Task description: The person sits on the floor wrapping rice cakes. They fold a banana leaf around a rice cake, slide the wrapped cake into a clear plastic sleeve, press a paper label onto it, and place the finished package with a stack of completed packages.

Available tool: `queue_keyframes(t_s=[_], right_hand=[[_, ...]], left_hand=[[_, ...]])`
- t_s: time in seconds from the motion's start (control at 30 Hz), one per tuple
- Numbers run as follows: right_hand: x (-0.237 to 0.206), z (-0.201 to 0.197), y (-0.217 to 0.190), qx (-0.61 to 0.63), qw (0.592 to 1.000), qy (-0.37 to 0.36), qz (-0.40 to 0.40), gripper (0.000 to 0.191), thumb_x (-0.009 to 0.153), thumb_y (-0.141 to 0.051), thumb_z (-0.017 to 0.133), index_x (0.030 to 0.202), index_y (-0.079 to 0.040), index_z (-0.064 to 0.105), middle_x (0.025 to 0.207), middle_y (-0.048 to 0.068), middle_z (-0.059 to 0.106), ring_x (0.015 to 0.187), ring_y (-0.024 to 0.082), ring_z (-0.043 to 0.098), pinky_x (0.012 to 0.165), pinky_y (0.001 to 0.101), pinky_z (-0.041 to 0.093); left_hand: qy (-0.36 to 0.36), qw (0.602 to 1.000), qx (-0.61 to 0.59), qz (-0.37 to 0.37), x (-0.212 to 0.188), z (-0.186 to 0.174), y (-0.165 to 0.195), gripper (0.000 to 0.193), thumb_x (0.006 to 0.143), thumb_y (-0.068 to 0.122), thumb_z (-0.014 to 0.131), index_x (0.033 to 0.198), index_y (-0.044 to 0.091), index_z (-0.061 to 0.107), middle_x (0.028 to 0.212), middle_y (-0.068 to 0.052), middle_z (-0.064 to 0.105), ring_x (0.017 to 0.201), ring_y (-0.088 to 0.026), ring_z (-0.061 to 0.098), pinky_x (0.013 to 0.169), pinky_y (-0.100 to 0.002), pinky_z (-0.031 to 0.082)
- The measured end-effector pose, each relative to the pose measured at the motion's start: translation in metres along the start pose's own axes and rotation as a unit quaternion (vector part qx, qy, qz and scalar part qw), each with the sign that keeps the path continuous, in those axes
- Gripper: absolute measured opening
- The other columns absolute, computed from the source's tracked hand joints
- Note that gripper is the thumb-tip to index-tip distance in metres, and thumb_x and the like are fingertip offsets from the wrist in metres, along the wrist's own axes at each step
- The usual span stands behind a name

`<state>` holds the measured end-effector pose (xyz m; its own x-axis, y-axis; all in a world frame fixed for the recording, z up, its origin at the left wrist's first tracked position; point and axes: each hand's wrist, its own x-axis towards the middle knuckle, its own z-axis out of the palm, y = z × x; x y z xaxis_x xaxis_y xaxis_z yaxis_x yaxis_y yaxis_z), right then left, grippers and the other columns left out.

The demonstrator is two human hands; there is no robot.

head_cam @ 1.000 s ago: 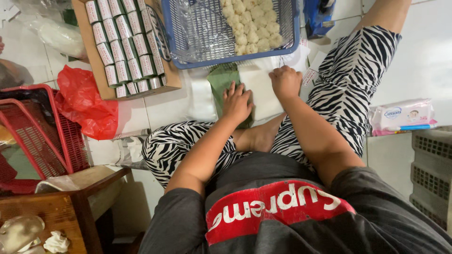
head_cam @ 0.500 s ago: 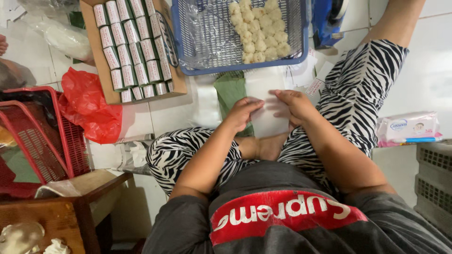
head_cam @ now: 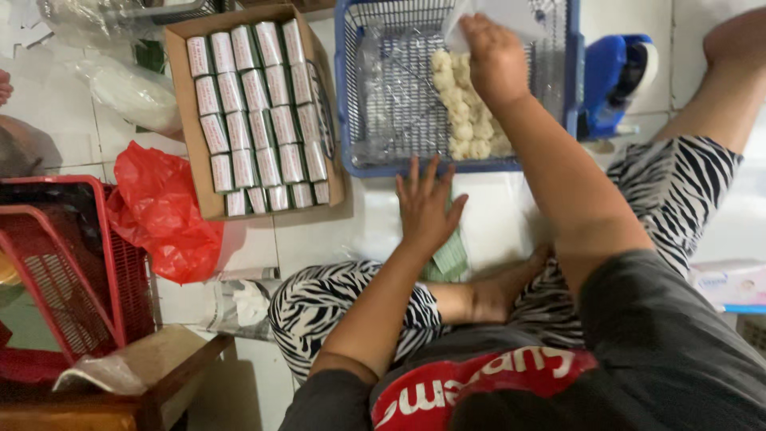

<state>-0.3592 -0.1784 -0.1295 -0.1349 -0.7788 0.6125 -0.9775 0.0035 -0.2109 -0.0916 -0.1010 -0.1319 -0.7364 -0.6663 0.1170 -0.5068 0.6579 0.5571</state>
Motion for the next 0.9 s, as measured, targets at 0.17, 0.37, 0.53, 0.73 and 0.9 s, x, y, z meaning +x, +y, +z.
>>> queue_keyframes(t_s=[0.17,0.37,0.53,0.73,0.9], right_hand=[[0.012,0.051,0.013,0.031,0.966,-0.247,0.073,0.046,0.087,-0.011,0.064,0.132,-0.005,0.069,0.131,0.021,0.068,0.117,0.04,0.064,0.098,0.0486,0.05],[0.038,0.064,0.039,-0.011,0.867,-0.477,0.142,0.048,0.082,-0.032,0.077,0.124,-0.008,0.074,0.118,0.022,0.072,0.11,0.04,0.068,0.098,0.0488,0.053],[0.052,0.059,0.042,-0.017,0.823,-0.546,0.155,0.065,0.066,-0.039,0.093,0.12,-0.009,0.074,0.112,0.02,0.073,0.106,0.04,0.068,0.092,0.0505,0.054],[0.038,0.056,0.051,0.05,0.838,-0.503,0.206,0.057,0.07,-0.033,0.087,0.121,-0.01,0.075,0.109,0.019,0.075,0.102,0.037,0.071,0.091,0.0477,0.056],[0.035,0.046,0.08,0.149,0.747,-0.54,0.357,0.045,0.079,-0.03,0.084,0.11,0.002,0.077,0.104,0.017,0.077,0.092,0.034,0.071,0.088,0.0434,0.055]], left_hand=[[-0.048,0.998,-0.028,-0.02,-0.003,0.007,-0.012,0.063,0.093,0.044,0.067,0.15,0.019,0.054,0.165,-0.011,0.035,0.158,-0.041,0.018,0.122,-0.07,0.01],[-0.055,0.997,-0.05,-0.032,-0.004,0.009,-0.014,0.063,0.094,0.042,0.068,0.151,0.022,0.05,0.166,-0.009,0.032,0.158,-0.039,0.016,0.124,-0.069,0.007],[-0.05,0.996,-0.059,-0.034,-0.003,0.005,-0.013,0.065,0.09,0.039,0.071,0.15,0.021,0.052,0.164,-0.008,0.034,0.157,-0.039,0.018,0.123,-0.069,0.008],[-0.034,0.997,-0.066,-0.027,-0.004,0.003,-0.013,0.067,0.089,0.036,0.073,0.15,0.022,0.05,0.164,-0.008,0.035,0.157,-0.039,0.02,0.125,-0.068,0.01],[-0.041,0.997,-0.061,-0.026,-0.004,0.005,-0.014,0.068,0.088,0.035,0.073,0.151,0.022,0.049,0.164,-0.008,0.035,0.157,-0.04,0.019,0.125,-0.068,0.009]])
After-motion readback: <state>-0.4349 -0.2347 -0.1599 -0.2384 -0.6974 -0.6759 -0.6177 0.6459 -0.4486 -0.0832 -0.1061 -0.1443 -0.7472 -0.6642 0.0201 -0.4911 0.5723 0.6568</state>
